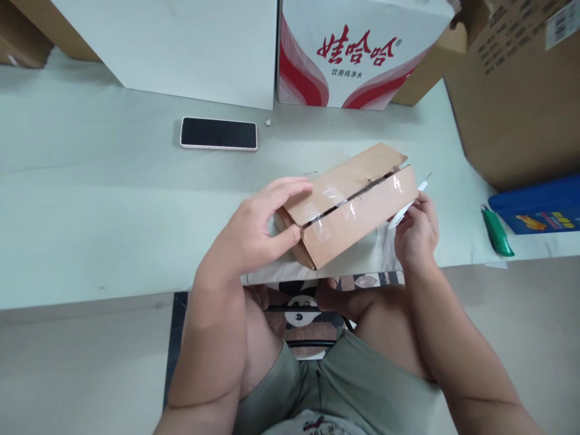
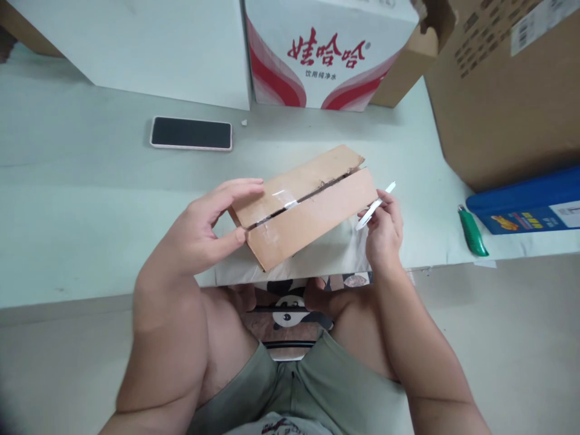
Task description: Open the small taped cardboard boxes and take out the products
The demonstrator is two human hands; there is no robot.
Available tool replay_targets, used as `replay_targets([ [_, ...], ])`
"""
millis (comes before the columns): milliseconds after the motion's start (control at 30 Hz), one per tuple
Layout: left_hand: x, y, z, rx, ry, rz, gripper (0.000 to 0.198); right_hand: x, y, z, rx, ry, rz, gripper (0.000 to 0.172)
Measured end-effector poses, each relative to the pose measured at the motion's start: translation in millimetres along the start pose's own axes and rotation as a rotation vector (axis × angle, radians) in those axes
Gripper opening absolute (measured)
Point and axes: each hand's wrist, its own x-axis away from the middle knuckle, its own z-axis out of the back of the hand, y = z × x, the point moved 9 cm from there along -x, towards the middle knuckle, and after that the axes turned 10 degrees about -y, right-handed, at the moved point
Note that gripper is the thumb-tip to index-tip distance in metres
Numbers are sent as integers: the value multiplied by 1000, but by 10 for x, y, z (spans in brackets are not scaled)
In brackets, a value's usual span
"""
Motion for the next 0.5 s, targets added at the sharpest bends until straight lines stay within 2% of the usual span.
replay_targets([
  [233,-17,-63,29,-15,69,19,43,38,-51,-16,81,-3,3,39],
  [400,-19,-48,25,0,128,47,35,52,-78,-25,222,-24,47,30],
  [500,-25,-22,1,-12,129,27,33,61,-120,-24,239,-6,82,32],
])
